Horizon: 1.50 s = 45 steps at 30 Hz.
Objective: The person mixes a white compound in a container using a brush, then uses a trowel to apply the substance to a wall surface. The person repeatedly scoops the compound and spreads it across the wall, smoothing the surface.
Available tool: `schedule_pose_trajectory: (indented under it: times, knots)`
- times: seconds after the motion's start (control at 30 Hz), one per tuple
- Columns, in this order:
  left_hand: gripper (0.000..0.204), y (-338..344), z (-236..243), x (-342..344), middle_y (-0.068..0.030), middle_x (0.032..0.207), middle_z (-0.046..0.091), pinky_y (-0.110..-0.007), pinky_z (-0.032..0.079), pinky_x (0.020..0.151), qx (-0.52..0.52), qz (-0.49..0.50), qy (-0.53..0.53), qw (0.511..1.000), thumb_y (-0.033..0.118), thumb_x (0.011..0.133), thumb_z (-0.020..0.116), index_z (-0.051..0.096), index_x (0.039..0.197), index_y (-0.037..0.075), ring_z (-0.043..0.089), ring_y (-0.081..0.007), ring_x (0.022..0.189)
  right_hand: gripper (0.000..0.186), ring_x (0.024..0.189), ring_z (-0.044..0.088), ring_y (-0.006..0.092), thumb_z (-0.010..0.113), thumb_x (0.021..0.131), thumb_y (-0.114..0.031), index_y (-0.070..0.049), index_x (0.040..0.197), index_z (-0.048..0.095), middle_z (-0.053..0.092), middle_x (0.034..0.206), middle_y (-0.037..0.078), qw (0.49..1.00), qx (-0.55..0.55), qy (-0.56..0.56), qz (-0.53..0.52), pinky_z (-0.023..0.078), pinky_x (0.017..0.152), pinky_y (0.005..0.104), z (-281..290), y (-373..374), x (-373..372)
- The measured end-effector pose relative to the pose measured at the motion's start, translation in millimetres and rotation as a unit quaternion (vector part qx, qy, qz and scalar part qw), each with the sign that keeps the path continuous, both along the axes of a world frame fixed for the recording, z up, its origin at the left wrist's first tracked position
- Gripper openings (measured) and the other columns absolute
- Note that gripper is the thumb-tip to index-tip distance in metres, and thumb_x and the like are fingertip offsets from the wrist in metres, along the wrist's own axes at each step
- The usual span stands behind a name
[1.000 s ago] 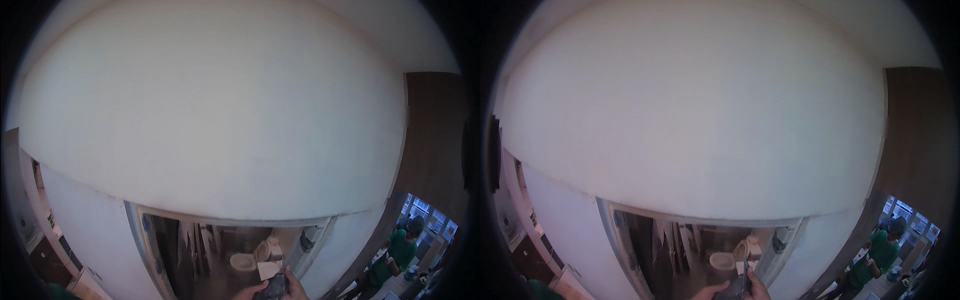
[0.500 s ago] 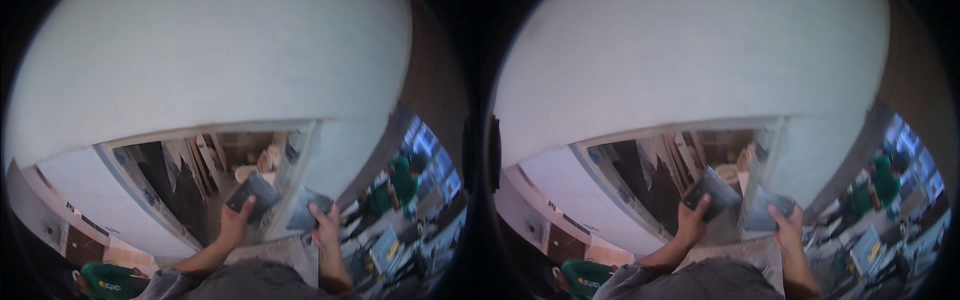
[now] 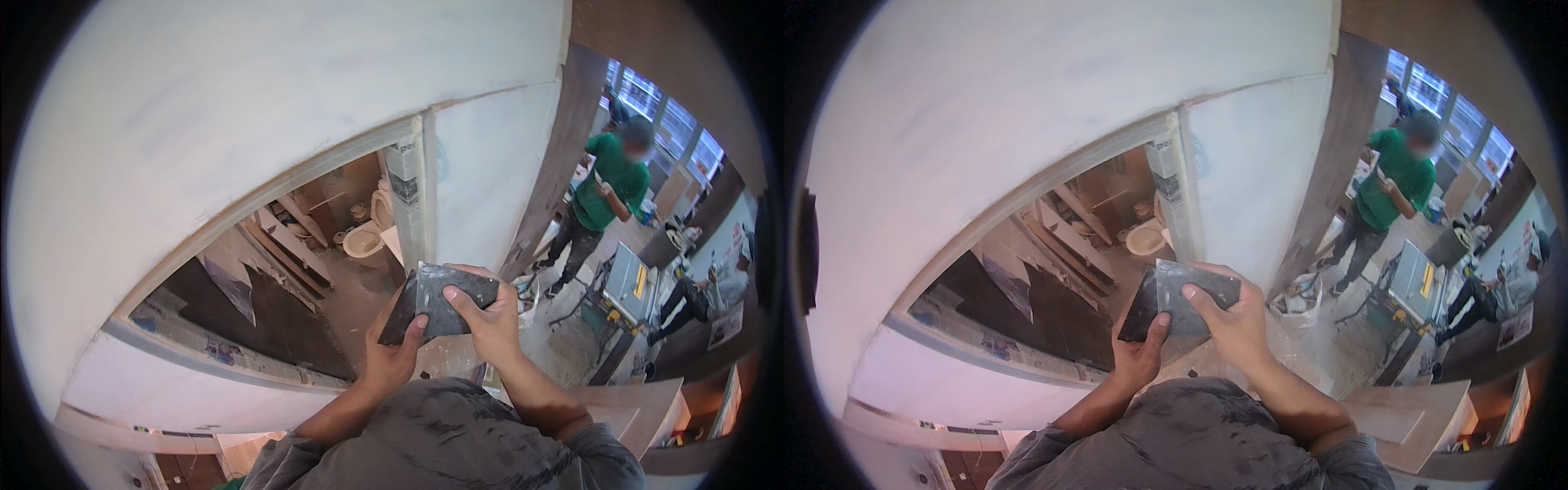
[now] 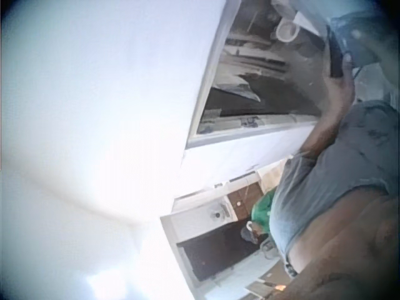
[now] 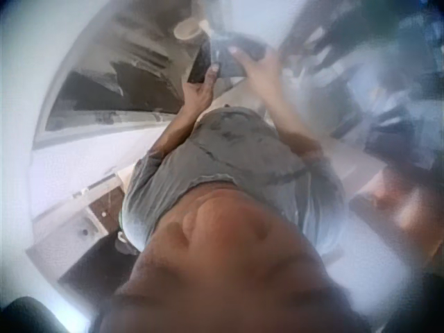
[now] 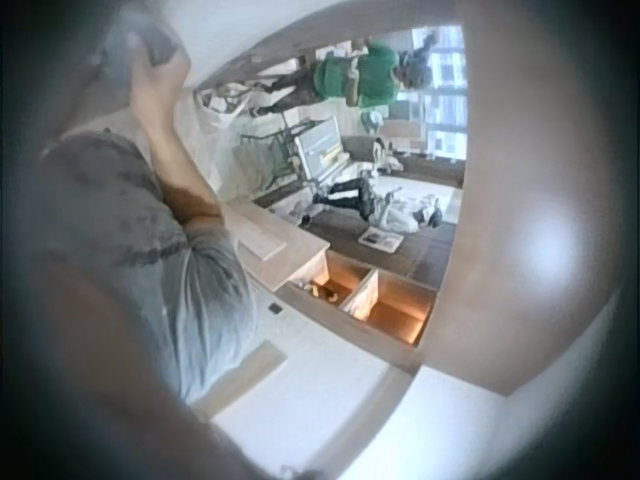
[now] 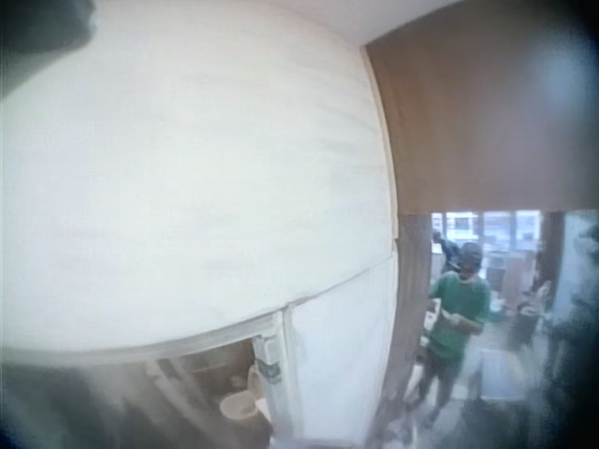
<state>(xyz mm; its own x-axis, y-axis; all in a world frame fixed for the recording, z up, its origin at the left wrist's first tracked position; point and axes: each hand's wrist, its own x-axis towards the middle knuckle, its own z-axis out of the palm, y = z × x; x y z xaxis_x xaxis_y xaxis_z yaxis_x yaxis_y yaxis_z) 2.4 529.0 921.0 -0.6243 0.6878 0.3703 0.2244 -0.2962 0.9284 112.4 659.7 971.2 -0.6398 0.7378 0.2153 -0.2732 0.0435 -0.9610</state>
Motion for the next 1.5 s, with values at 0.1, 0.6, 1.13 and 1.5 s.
schedule_pose_trajectory:
  times: [0.1, 0.6, 1.13, 1.5]
  knots:
    - [0.049, -2.5, 3.7, -17.9, -0.0126, 0.122, 0.070, -0.031, 0.051, 0.097, -0.046, -0.052, 0.030, 0.997, 0.013, 0.101, 0.069, 0.055, 0.143, -0.007, 0.065, -0.0157, 0.111, 0.028, 0.093, 0.066, 0.0099, 0.075, 0.093, -0.008, 0.005, 0.118, 0.072, 0.076, 0.102, 0.006, 0.999, 0.039, -0.026, 0.000, 0.053, 0.085, 0.0264, 2.0, 1.1, -1.2]
    - [0.030, -13.4, -22.1, -71.7, -0.0050, 0.110, 0.072, -0.033, 0.054, 0.084, -0.076, -0.140, -0.274, 0.948, 0.022, 0.102, 0.068, 0.067, 0.123, 0.001, 0.067, -0.0146, 0.098, 0.019, 0.097, 0.072, 0.0207, 0.072, 0.090, -0.002, -0.005, 0.108, 0.080, 0.078, 0.105, 0.010, 0.936, 0.258, -0.096, -0.221, 0.055, 0.089, 0.0326, -47.8, -5.9, 3.8]
    - [0.034, 28.0, -82.9, -85.1, -0.0083, 0.124, 0.070, -0.040, 0.056, 0.088, -0.223, -0.332, -0.521, 0.754, 0.021, 0.103, 0.063, 0.059, 0.135, 0.008, 0.071, -0.0226, 0.105, 0.047, 0.119, 0.065, 0.0287, 0.071, 0.069, 0.008, -0.025, 0.100, 0.084, 0.073, 0.117, 0.000, 0.880, 0.355, -0.206, -0.239, 0.041, 0.112, 0.0527, -144.9, -19.2, 63.8]
    - [0.042, 61.4, -69.8, -23.5, -0.0085, 0.139, 0.062, -0.050, 0.044, 0.114, -0.162, -0.270, -0.560, 0.766, 0.019, 0.103, 0.064, 0.054, 0.143, 0.009, 0.059, -0.0262, 0.129, 0.059, 0.129, 0.059, 0.0351, 0.062, 0.069, 0.008, -0.016, 0.121, 0.077, 0.062, 0.143, 0.011, 0.846, 0.406, -0.250, -0.239, 0.045, 0.106, 0.0488, -127.5, -1.7, 58.1]
